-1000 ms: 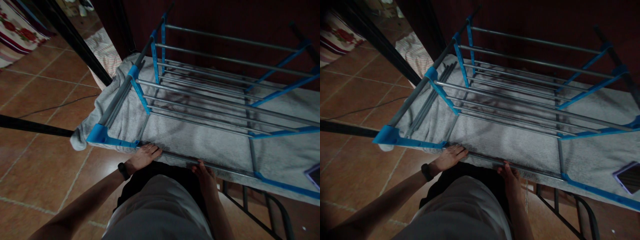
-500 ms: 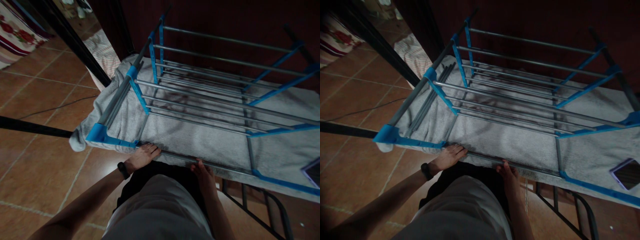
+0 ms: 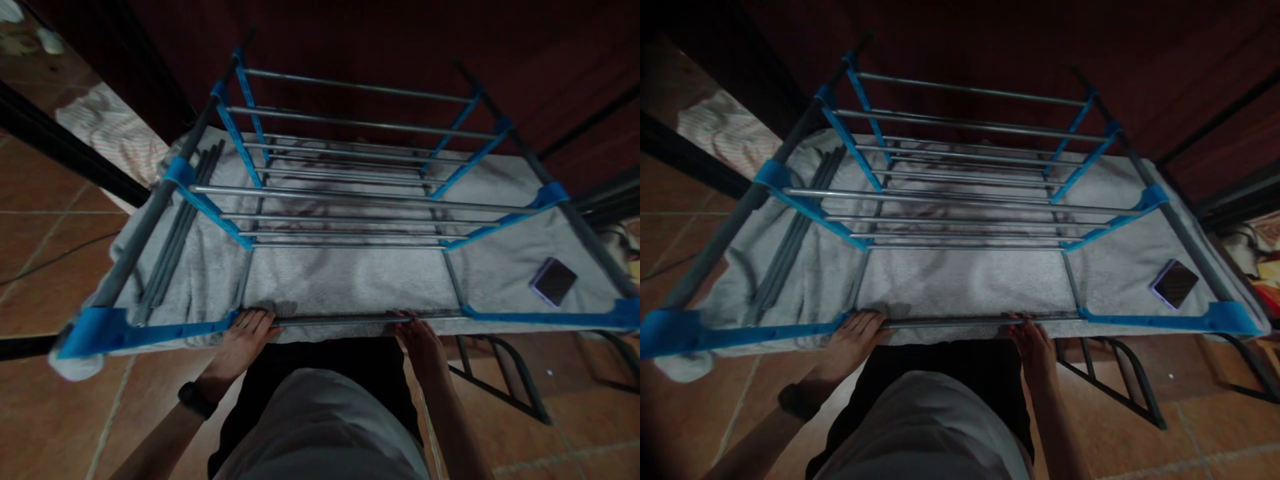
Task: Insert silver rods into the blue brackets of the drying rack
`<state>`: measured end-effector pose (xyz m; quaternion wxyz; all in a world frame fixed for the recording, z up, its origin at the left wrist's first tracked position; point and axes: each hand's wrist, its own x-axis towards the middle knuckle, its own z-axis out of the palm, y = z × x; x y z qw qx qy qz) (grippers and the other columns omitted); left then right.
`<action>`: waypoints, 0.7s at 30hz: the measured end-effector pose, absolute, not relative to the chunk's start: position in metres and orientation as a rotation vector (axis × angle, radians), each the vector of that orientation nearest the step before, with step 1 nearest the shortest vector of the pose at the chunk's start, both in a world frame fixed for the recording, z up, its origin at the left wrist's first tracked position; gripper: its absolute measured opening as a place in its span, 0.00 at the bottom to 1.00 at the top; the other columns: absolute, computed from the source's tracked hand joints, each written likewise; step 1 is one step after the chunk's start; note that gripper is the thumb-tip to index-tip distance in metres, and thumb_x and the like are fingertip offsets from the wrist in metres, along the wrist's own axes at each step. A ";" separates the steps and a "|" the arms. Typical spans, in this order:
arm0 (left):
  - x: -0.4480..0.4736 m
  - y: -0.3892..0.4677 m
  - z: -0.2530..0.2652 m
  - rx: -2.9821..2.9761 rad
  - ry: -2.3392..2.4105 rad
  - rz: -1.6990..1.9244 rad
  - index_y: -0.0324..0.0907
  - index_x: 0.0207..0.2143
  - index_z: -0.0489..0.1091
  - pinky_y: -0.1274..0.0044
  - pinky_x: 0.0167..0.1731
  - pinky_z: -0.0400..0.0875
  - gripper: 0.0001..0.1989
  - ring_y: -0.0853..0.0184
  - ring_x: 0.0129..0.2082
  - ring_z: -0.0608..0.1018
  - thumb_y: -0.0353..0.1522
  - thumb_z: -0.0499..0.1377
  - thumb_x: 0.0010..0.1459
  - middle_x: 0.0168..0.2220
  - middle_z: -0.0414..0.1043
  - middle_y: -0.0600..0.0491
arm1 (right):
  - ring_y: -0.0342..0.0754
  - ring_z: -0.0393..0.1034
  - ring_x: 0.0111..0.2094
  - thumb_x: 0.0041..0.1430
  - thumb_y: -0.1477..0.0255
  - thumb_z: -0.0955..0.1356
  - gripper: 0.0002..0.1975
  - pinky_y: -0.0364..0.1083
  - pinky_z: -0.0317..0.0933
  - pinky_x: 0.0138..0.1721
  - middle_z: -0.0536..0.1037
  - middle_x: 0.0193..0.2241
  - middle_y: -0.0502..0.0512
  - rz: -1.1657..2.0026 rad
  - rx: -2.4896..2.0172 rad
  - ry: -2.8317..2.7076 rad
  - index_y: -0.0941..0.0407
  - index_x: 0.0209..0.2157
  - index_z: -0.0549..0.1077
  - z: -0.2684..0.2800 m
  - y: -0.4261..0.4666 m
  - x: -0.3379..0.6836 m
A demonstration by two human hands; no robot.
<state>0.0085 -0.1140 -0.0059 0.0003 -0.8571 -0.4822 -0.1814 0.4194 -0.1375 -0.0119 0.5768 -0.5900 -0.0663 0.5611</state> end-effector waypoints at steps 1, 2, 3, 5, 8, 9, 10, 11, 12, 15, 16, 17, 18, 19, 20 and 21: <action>0.006 -0.114 -0.008 -2.677 -1.472 -0.555 0.42 0.45 0.72 0.69 0.42 0.71 0.12 0.60 0.37 0.79 0.39 0.57 0.66 0.37 0.78 0.48 | 0.50 0.80 0.36 0.46 0.62 0.79 0.17 0.49 0.75 0.40 0.85 0.39 0.56 1.283 -1.376 -0.146 0.53 0.38 0.79 -0.013 -0.137 0.426; 0.003 -0.114 -0.010 -2.667 -1.447 -0.542 0.42 0.45 0.72 0.69 0.41 0.71 0.11 0.60 0.37 0.79 0.39 0.57 0.66 0.36 0.78 0.49 | 0.50 0.80 0.37 0.47 0.62 0.79 0.17 0.49 0.75 0.41 0.85 0.39 0.56 1.255 -1.371 -0.139 0.54 0.38 0.79 -0.014 -0.135 0.433; 0.000 -0.114 -0.013 -2.667 -1.443 -0.525 0.43 0.44 0.73 0.69 0.41 0.70 0.11 0.60 0.36 0.79 0.39 0.57 0.66 0.36 0.78 0.49 | 0.50 0.80 0.39 0.48 0.62 0.78 0.17 0.49 0.75 0.42 0.85 0.40 0.56 1.223 -1.368 -0.131 0.54 0.38 0.78 -0.015 -0.134 0.439; -0.004 -0.112 -0.017 -2.674 -1.439 -0.501 0.45 0.42 0.73 0.69 0.39 0.70 0.09 0.60 0.35 0.79 0.40 0.58 0.65 0.34 0.77 0.51 | 0.50 0.80 0.41 0.49 0.62 0.77 0.16 0.48 0.75 0.43 0.84 0.40 0.56 1.152 -1.365 -0.108 0.55 0.38 0.78 -0.016 -0.129 0.449; -0.008 -0.106 -0.022 -2.688 -1.388 -0.459 0.47 0.39 0.73 0.69 0.36 0.68 0.09 0.60 0.32 0.77 0.40 0.56 0.65 0.32 0.76 0.52 | 0.49 0.80 0.40 0.50 0.63 0.77 0.14 0.46 0.75 0.41 0.84 0.39 0.55 1.062 -1.352 -0.076 0.54 0.37 0.77 -0.016 -0.120 0.465; -0.008 -0.104 -0.022 -2.688 -1.350 -0.464 0.47 0.38 0.73 0.70 0.34 0.68 0.10 0.60 0.31 0.77 0.40 0.55 0.66 0.31 0.76 0.52 | 0.49 0.80 0.39 0.50 0.63 0.76 0.14 0.45 0.75 0.40 0.84 0.39 0.54 1.042 -1.347 -0.077 0.54 0.37 0.77 -0.016 -0.118 0.470; -0.009 -0.102 -0.023 -2.688 -1.313 -0.471 0.46 0.37 0.72 0.70 0.33 0.67 0.10 0.60 0.29 0.76 0.40 0.54 0.66 0.30 0.75 0.52 | 0.48 0.80 0.39 0.50 0.64 0.76 0.13 0.45 0.75 0.39 0.84 0.39 0.54 1.028 -1.341 -0.080 0.53 0.37 0.77 -0.017 -0.117 0.474; -0.010 -0.100 -0.023 -2.700 -1.279 -0.470 0.46 0.36 0.72 0.70 0.32 0.67 0.11 0.61 0.28 0.75 0.40 0.54 0.66 0.29 0.74 0.52 | 0.48 0.80 0.38 0.51 0.64 0.76 0.12 0.45 0.75 0.39 0.84 0.39 0.54 1.016 -1.332 -0.084 0.53 0.36 0.77 -0.017 -0.116 0.478; -0.010 -0.099 -0.023 -2.716 -1.263 -0.459 0.46 0.35 0.71 0.70 0.32 0.66 0.12 0.61 0.28 0.75 0.40 0.53 0.66 0.29 0.74 0.52 | 0.48 0.80 0.38 0.51 0.64 0.76 0.12 0.45 0.75 0.38 0.84 0.39 0.53 1.007 -1.323 -0.086 0.52 0.36 0.77 -0.018 -0.115 0.481; -0.013 -0.099 -0.025 -2.764 -1.296 -0.392 0.47 0.34 0.71 0.70 0.32 0.66 0.12 0.61 0.28 0.75 0.40 0.51 0.66 0.28 0.73 0.52 | 0.47 0.79 0.36 0.50 0.64 0.77 0.12 0.44 0.75 0.37 0.84 0.38 0.51 0.992 -1.286 -0.078 0.52 0.36 0.78 -0.022 -0.115 0.486; -0.014 -0.099 -0.026 -2.775 -1.309 -0.376 0.47 0.34 0.71 0.69 0.33 0.66 0.13 0.60 0.29 0.75 0.40 0.51 0.66 0.29 0.73 0.52 | 0.46 0.79 0.36 0.50 0.64 0.77 0.13 0.44 0.75 0.37 0.84 0.37 0.51 0.989 -1.280 -0.073 0.52 0.36 0.78 -0.023 -0.115 0.487; -0.016 -0.100 -0.027 -2.773 -1.329 -0.365 0.47 0.34 0.71 0.69 0.33 0.67 0.13 0.60 0.29 0.75 0.41 0.51 0.65 0.29 0.74 0.52 | 0.46 0.79 0.36 0.49 0.63 0.77 0.13 0.44 0.75 0.37 0.84 0.36 0.50 0.986 -1.278 -0.071 0.53 0.36 0.78 -0.024 -0.115 0.487; -0.017 -0.101 -0.028 -2.766 -1.353 -0.360 0.47 0.34 0.71 0.68 0.33 0.67 0.12 0.59 0.29 0.75 0.42 0.52 0.65 0.30 0.74 0.51 | 0.46 0.79 0.35 0.49 0.63 0.78 0.14 0.44 0.75 0.37 0.84 0.36 0.50 0.982 -1.281 -0.069 0.53 0.36 0.78 -0.025 -0.115 0.487; -0.017 -0.102 -0.029 -2.768 -1.380 -0.353 0.48 0.35 0.71 0.68 0.33 0.67 0.12 0.58 0.30 0.75 0.42 0.52 0.64 0.30 0.74 0.51 | 0.46 0.79 0.35 0.49 0.62 0.78 0.14 0.44 0.75 0.37 0.84 0.36 0.50 0.976 -1.287 -0.068 0.53 0.36 0.78 -0.026 -0.115 0.486; -0.018 -0.103 -0.030 -2.775 -1.425 -0.359 0.48 0.35 0.71 0.67 0.33 0.66 0.12 0.58 0.30 0.75 0.42 0.53 0.64 0.30 0.74 0.51 | 0.47 0.79 0.35 0.49 0.62 0.78 0.14 0.45 0.75 0.37 0.84 0.35 0.50 0.970 -1.295 -0.068 0.52 0.36 0.78 -0.027 -0.115 0.486; -0.018 -0.103 -0.031 -2.787 -1.479 -0.383 0.49 0.35 0.71 0.67 0.33 0.66 0.11 0.57 0.30 0.74 0.43 0.53 0.63 0.29 0.73 0.51 | 0.48 0.79 0.36 0.48 0.62 0.78 0.14 0.45 0.75 0.37 0.84 0.35 0.50 0.964 -1.305 -0.065 0.52 0.35 0.78 -0.027 -0.115 0.486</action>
